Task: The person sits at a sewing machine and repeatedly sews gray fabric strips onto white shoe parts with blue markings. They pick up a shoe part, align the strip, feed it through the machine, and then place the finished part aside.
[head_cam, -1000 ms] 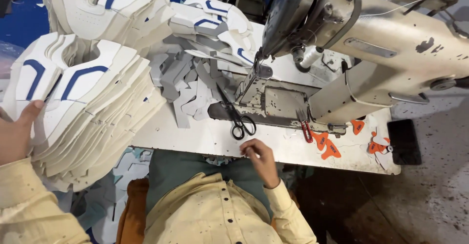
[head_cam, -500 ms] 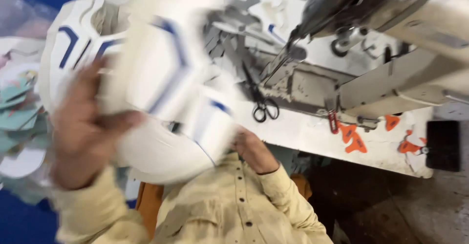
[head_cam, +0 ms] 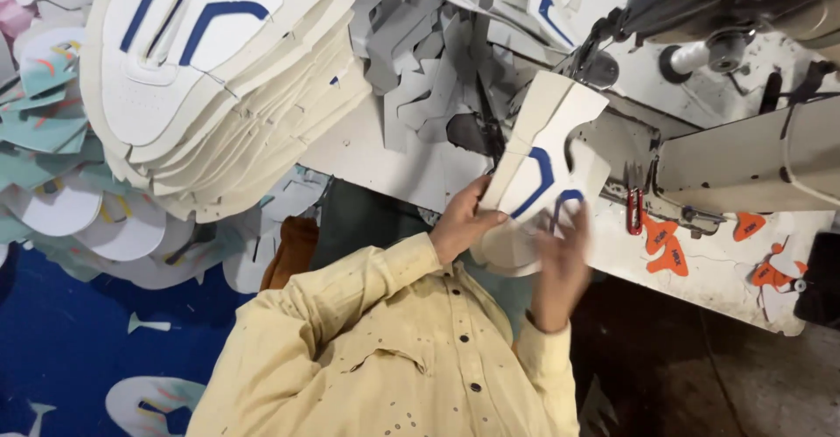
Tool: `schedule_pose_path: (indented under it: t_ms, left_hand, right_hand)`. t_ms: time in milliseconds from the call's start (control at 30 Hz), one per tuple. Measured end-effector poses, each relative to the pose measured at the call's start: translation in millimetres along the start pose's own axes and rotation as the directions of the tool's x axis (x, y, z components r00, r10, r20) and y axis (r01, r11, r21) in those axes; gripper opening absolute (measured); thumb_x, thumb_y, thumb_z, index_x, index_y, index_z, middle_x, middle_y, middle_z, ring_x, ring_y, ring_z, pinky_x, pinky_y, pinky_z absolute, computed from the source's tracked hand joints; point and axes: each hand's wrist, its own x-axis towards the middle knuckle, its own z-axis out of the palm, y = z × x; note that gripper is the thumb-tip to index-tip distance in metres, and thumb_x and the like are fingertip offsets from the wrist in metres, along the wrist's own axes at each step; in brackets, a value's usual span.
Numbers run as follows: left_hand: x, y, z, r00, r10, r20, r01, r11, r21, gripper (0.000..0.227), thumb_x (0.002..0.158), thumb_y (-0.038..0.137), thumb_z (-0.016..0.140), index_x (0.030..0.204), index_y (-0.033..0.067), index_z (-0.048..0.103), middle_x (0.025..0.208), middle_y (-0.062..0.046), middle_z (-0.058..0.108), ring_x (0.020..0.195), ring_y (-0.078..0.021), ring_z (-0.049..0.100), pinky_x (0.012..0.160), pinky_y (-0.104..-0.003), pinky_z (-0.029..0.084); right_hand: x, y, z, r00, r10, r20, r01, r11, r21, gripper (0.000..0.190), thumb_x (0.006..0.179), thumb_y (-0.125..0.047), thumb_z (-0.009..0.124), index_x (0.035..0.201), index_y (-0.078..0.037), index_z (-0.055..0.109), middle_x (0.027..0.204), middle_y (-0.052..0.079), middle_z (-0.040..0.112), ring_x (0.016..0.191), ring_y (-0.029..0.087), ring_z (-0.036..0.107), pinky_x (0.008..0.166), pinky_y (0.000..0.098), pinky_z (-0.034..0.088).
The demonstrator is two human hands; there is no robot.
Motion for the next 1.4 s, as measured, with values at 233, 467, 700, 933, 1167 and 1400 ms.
schedule_pose_path:
  t_ms: [233,467,700,933,1167,1400]
  left_hand:
    - [16,85,-88,0.733,0.665,-0.147,0.022,0.192,0.981,0.047,0.098,0.036,0.073,0.123,-0.0008,0.057,0.097,-0.018,0.069,0.085,-0.0361,0.07,0.072,-0.043,0.054]
    - [17,109,-111,0.758,0.528,-0.382,0.257,0.297,0.92,0.018,0.09,0.027,0.077,0.096,0.0104,0.073,0.075,-0.011,0.074,0.067,-0.0307,0.071,0.064,-0.043,0.054]
    - [-35,167,-57,0.795,0.605,-0.043,-0.215,0.347,0.913,0.017,0.099,0.006,0.075,0.114,0.0032,0.067,0.087,-0.011,0.07,0.076,-0.0184,0.071,0.07,-0.03,0.055]
    - [-24,150,-13,0.97,0.23,-0.077,-0.177,0.888,0.424,0.064,0.092,-0.002,0.073,0.144,0.0033,0.036,0.091,-0.007,0.074,0.08,-0.0082,0.07,0.071,-0.024,0.056]
    - [-6,86,-27,0.963,0.176,-0.205,-0.09,0.924,0.371,0.015,0.096,-0.003,0.075,0.106,-0.0092,0.066,0.092,-0.01,0.074,0.078,-0.011,0.071,0.07,-0.026,0.061]
    - [-4,83,-24,0.96,0.143,-0.241,-0.061,0.946,0.319,0.015,0.094,0.0,0.077,0.103,-0.0076,0.067,0.09,-0.011,0.076,0.076,-0.012,0.073,0.069,-0.026,0.061]
  right_hand:
    - [16,25,17,0.951,0.15,0.272,-0.061,0.949,-0.308,0.061,0.094,0.003,0.073,0.149,0.008,0.046,0.099,0.011,0.068,0.092,0.018,0.065,0.082,0.0304,0.057]
    - [29,28,27,0.928,0.177,0.327,0.003,0.876,-0.483,0.059,0.091,0.006,0.072,0.145,0.005,0.05,0.104,0.011,0.071,0.092,0.016,0.07,0.081,0.0296,0.059]
    - [51,34,25,0.839,0.259,0.479,-0.178,0.962,-0.209,0.059,0.097,0.01,0.059,0.154,0.004,0.045,0.107,0.011,0.067,0.094,0.016,0.065,0.085,0.0303,0.057]
    - [64,13,30,0.775,0.281,0.566,-0.296,0.953,-0.067,0.059,0.101,0.009,0.05,0.159,0.004,0.035,0.119,0.012,0.065,0.105,0.017,0.066,0.093,0.0314,0.057]
    - [67,10,32,0.747,0.31,0.588,-0.316,0.944,-0.097,0.058,0.102,0.01,0.049,0.159,0.004,0.034,0.121,0.011,0.065,0.105,0.016,0.066,0.094,0.0316,0.057]
    - [68,7,33,0.731,0.325,0.6,-0.346,0.934,-0.086,0.059,0.102,0.01,0.05,0.158,0.005,0.036,0.12,0.011,0.065,0.105,0.016,0.066,0.094,0.0318,0.058]
